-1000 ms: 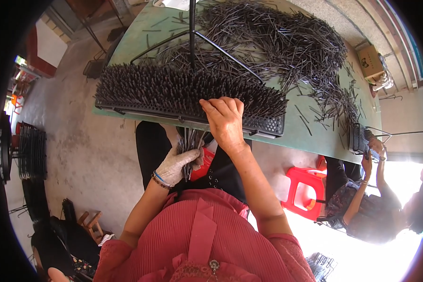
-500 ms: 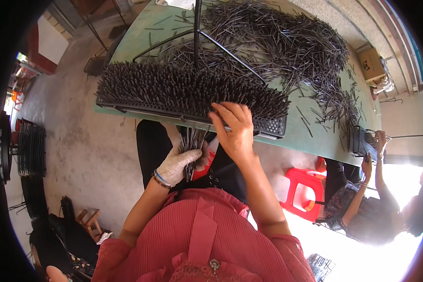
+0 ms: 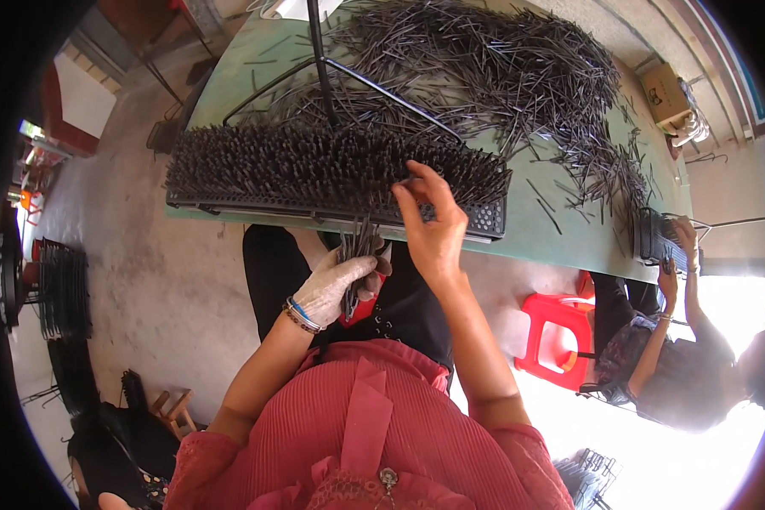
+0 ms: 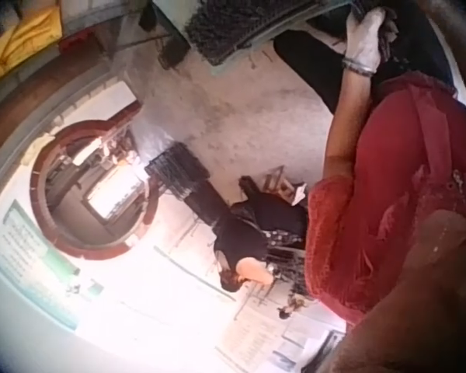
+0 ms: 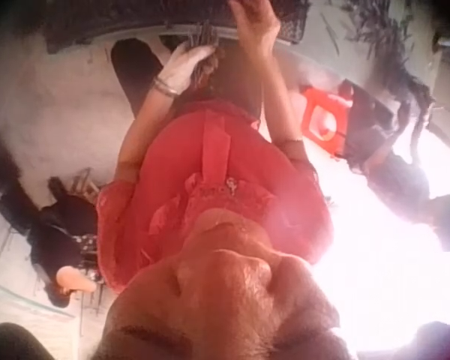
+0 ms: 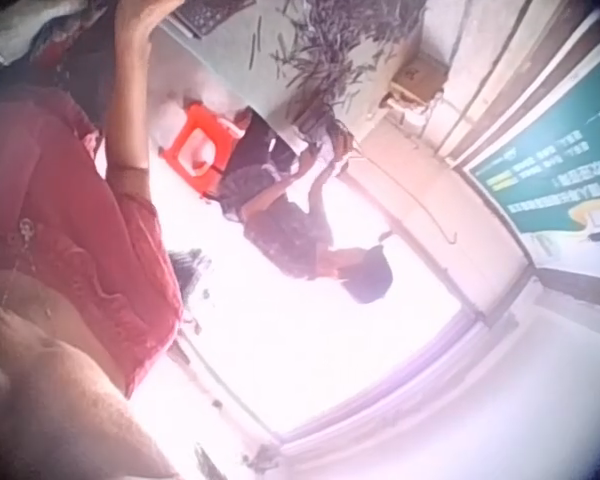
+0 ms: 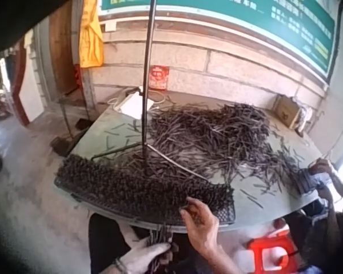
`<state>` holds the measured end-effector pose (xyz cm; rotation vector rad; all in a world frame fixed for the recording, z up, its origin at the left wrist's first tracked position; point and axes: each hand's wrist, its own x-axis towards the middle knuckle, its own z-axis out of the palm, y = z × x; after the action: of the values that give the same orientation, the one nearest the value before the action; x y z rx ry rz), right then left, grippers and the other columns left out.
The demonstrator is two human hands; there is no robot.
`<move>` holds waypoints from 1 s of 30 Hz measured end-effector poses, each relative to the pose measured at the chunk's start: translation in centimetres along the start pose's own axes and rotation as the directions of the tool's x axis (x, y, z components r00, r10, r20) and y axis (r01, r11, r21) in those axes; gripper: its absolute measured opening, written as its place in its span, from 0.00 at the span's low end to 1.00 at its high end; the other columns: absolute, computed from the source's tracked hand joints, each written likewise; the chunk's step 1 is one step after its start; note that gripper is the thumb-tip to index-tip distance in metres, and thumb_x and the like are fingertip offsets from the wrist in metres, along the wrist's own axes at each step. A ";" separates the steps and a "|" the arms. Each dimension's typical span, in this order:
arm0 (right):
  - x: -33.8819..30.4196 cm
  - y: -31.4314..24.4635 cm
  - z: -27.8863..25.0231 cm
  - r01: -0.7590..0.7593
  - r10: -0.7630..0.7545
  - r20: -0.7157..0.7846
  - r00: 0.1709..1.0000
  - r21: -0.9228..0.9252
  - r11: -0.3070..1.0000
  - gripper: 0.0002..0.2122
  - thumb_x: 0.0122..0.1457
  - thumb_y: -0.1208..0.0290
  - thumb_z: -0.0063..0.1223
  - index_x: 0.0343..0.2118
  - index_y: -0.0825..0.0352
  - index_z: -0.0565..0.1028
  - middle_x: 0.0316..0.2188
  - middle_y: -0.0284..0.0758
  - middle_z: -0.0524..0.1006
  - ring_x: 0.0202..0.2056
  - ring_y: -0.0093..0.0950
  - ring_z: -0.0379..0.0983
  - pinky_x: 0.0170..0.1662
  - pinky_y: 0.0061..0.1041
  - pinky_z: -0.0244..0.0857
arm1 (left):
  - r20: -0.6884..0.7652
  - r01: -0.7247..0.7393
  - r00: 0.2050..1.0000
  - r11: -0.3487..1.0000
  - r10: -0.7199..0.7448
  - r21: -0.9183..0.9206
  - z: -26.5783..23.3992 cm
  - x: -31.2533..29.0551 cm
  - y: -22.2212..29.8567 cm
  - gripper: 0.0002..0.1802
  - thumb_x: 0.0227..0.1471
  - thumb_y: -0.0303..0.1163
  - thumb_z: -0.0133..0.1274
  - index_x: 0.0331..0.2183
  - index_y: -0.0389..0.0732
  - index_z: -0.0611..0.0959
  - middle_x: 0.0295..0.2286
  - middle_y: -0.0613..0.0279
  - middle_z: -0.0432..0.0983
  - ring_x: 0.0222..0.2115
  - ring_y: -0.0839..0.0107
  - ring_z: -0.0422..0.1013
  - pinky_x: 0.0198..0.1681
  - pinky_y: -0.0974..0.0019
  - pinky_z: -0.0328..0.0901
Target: Insert black metal pins into a brush-like template or frame on a workbench.
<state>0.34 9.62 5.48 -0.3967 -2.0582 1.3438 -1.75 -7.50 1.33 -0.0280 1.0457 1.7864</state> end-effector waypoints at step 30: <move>-2.1 0.3 -1.8 -0.595 0.442 0.504 0.742 0.192 0.781 0.12 0.58 0.67 0.60 0.36 0.74 0.80 0.27 0.29 0.79 0.31 0.15 0.70 0.34 0.19 0.64 | 0.115 0.022 0.993 0.990 -0.038 0.140 1.5 -2.1 1.3 0.16 0.56 0.31 0.53 0.46 0.36 0.74 0.32 0.62 0.77 0.25 0.79 0.71 0.25 0.75 0.65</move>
<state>3.05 9.82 4.92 -0.5996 -2.0657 2.2850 -1.11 -8.22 4.05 0.1444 1.0764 1.6642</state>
